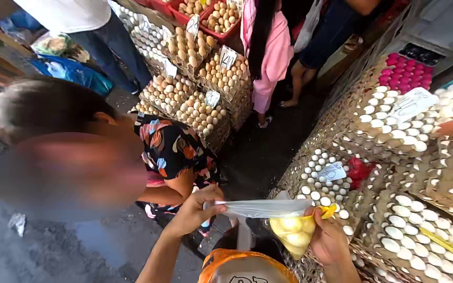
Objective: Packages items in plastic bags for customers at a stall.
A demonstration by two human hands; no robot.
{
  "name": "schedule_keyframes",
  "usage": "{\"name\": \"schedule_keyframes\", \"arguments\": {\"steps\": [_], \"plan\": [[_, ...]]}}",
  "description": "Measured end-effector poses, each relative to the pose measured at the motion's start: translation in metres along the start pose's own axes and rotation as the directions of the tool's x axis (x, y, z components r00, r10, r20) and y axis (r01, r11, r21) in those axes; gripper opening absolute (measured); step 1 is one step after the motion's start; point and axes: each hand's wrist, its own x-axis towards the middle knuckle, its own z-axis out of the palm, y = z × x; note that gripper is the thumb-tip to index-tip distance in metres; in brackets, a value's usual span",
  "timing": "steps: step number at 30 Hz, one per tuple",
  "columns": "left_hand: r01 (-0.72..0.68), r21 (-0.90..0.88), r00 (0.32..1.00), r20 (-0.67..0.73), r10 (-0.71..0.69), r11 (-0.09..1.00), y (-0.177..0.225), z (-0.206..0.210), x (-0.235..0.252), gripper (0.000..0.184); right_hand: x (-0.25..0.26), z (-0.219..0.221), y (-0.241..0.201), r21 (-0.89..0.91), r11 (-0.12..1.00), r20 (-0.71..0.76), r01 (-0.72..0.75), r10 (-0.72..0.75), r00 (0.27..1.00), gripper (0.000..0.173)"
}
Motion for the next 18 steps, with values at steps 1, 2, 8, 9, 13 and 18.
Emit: {"name": "schedule_keyframes", "arguments": {"steps": [1, 2, 8, 9, 13, 18], "plan": [[-0.022, -0.116, 0.995, -0.103, 0.010, 0.993, -0.002, -0.012, 0.007, 0.018, 0.008, 0.015, 0.003, 0.004, 1.000, 0.011, -0.013, 0.013, 1.000, 0.024], [-0.043, -0.245, 0.980, -0.199, -0.007, 0.968, -0.004, -0.021, 0.016, 0.018, 0.014, 0.028, 0.005, 0.004, 1.000, 0.021, -0.025, 0.025, 0.999, 0.024], [0.080, -0.555, 0.966, -0.163, -0.202, 0.828, -0.007, -0.017, 0.061, 0.065, 0.043, 0.068, -0.010, -0.039, 0.999, -0.030, -0.006, 0.004, 1.000, 0.027], [0.126, -0.488, 0.969, -0.126, -0.212, 0.864, -0.005, -0.015, 0.066, 0.062, 0.049, 0.069, -0.018, -0.056, 0.998, -0.066, 0.024, -0.027, 0.997, 0.028], [0.155, -0.297, 0.982, -0.058, -0.180, 0.942, -0.007, -0.018, 0.100, 0.019, 0.066, 0.065, -0.049, -0.121, 0.983, -0.205, 0.136, -0.159, 0.966, 0.026], [0.158, -0.212, 0.982, -0.066, -0.176, 0.964, -0.002, -0.025, 0.154, 0.015, 0.096, 0.060, -0.066, -0.102, 0.980, -0.263, 0.172, -0.193, 0.945, 0.023]]}}
